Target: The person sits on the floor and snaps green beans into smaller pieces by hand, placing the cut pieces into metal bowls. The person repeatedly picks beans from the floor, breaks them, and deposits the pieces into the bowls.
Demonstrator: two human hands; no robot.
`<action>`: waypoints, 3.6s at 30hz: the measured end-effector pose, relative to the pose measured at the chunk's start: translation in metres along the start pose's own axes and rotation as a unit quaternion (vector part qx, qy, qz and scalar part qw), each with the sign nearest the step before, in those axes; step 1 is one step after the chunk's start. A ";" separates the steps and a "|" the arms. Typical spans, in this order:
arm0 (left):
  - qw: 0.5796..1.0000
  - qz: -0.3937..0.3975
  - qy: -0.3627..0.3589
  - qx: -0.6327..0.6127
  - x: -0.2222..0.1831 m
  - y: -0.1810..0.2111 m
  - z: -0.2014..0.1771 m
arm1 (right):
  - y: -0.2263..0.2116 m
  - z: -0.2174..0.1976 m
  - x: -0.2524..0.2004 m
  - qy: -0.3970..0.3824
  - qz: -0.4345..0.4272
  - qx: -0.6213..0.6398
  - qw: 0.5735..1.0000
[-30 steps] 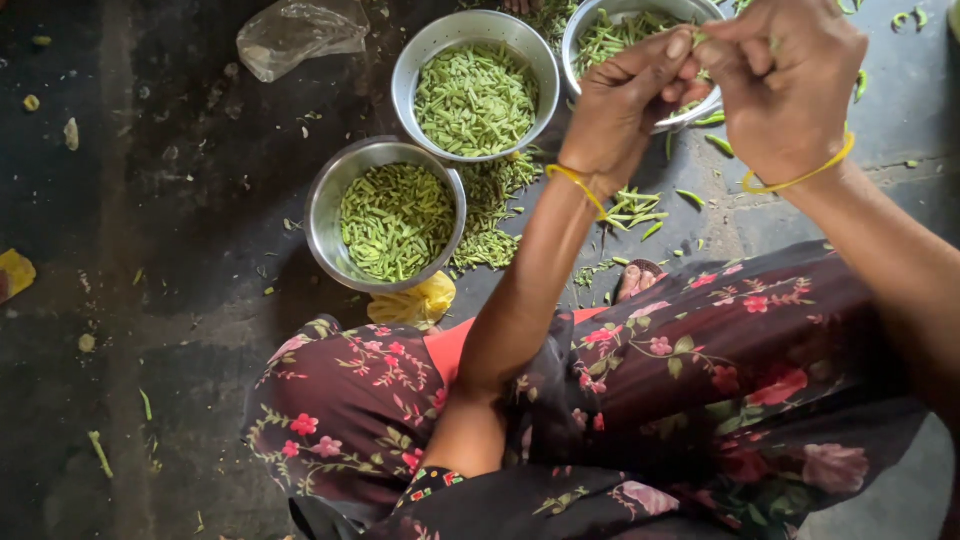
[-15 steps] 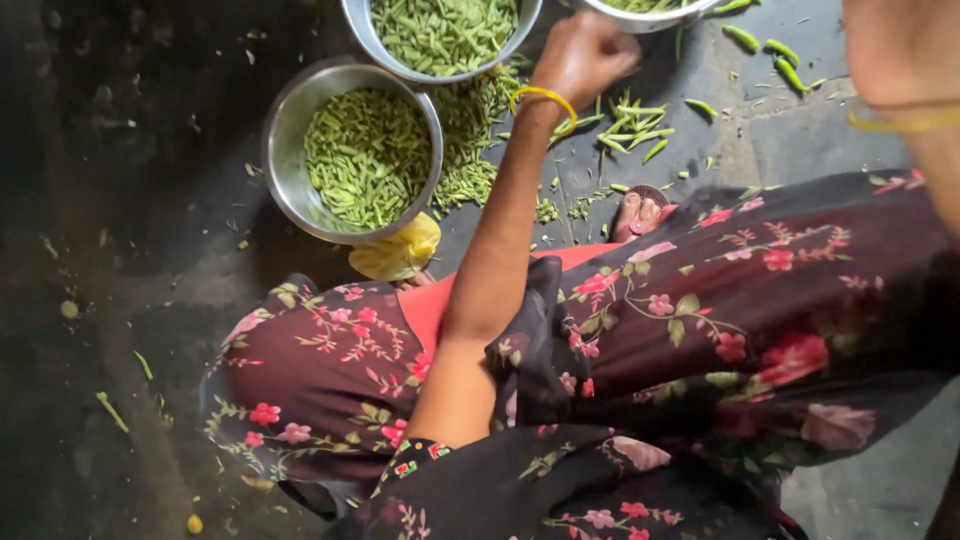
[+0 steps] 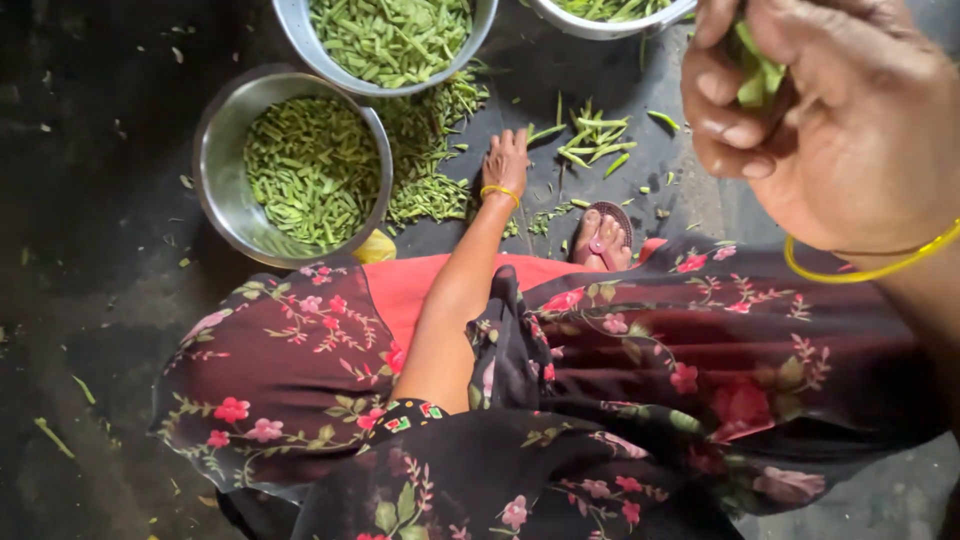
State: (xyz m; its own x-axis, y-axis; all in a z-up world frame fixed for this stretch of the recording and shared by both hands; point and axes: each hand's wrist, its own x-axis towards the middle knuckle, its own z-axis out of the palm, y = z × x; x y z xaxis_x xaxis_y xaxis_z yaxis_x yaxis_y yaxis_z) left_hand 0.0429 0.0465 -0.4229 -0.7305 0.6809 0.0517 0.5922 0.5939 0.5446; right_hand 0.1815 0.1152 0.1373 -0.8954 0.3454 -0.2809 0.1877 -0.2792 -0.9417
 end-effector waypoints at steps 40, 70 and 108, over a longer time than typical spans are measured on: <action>0.595 0.194 -0.202 -0.754 0.057 0.185 -0.273 | 0.041 -0.071 0.104 0.125 -0.206 -0.675 0.697; 0.527 0.046 -0.174 -0.831 0.036 0.149 -0.361 | 0.022 -0.034 0.089 0.037 -0.237 -0.691 0.682; 0.727 0.119 0.130 -0.663 0.034 0.170 -0.346 | 0.033 0.007 0.083 0.092 -0.376 -0.599 0.701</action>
State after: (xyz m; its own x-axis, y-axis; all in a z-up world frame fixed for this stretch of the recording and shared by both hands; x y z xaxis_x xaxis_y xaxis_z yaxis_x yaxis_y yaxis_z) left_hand 0.0011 0.0221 -0.0387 -0.8034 0.4895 0.3391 -0.0107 -0.5812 0.8137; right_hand 0.1104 0.1284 0.0846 -0.8763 0.1309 0.4636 -0.0070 0.9588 -0.2840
